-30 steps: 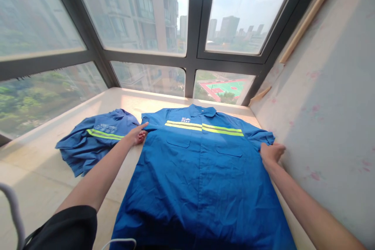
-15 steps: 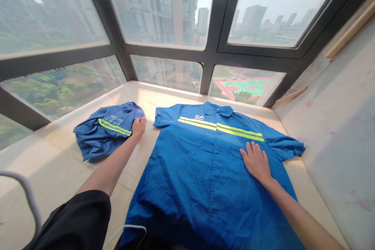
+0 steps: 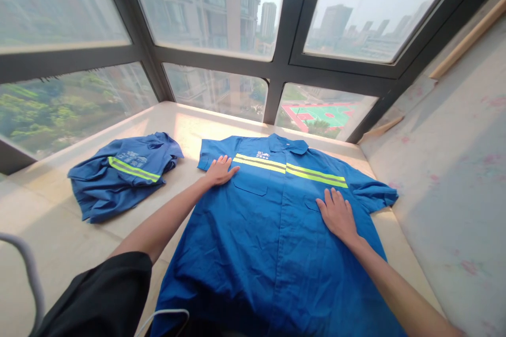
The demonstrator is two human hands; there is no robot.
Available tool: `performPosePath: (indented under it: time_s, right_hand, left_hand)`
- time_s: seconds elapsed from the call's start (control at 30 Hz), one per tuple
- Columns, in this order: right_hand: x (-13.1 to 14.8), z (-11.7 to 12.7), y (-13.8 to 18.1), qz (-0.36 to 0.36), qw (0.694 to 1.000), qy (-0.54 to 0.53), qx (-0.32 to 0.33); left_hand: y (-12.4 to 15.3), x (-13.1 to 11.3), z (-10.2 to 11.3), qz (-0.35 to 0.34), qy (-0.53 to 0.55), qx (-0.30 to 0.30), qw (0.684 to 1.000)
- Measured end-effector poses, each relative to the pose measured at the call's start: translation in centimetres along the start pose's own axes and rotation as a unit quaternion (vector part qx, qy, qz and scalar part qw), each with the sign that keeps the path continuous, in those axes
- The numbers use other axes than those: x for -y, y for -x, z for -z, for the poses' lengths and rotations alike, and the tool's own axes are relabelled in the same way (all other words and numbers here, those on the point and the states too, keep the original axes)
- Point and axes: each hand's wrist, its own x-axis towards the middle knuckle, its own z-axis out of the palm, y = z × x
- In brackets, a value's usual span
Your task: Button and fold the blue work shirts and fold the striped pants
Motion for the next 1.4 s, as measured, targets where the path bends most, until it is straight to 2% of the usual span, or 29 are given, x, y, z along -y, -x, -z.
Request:
performPosePath:
  time_s: [0.3, 0.5, 0.7, 0.93, 1.1, 1.23, 1.3, 1.4]
  right_hand:
    - [-0.4, -0.1, -2.1, 0.002, 1.000, 0.027, 0.001]
    - [-0.1, -0.3, -4.1, 0.008, 0.999, 0.040, -0.001]
    - [0.9, -0.2, -5.9, -0.006, 1.000, 0.030, 0.001]
    - [1.0, -0.2, -5.8, 0.006, 1.000, 0.009, 0.001]
    - [-0.7, -0.2, -4.4, 0.020, 0.999, -0.029, 0.007]
    - [-3.3, -0.5, -3.0, 0.035, 0.991, -0.129, -0.009]
    - [-5.0, -0.3, -3.1, 0.000, 0.978, -0.205, -0.046]
    - [-8.0, 0.7, -4.5, -0.142, 0.938, -0.283, -0.142]
  left_hand:
    - [-2.3, 1.8, 0.7, 0.038, -0.054, 0.043, 0.997]
    - [-4.2, 2.4, 0.2, 0.076, -0.081, -0.002, 0.994]
    - [-6.5, 3.4, 0.5, 0.058, -0.094, -0.023, 0.994]
    - [-8.8, 5.0, 0.7, 0.034, -0.106, -0.031, 0.993]
    - [-9.0, 5.1, 0.8, 0.034, -0.120, -0.025, 0.992]
    - [-9.0, 4.6, 1.3, 0.044, -0.130, 0.000, 0.990]
    - [-9.4, 4.4, 1.9, 0.044, -0.133, 0.011, 0.990]
    - [-10.5, 3.9, 3.1, 0.054, -0.132, 0.011, 0.990]
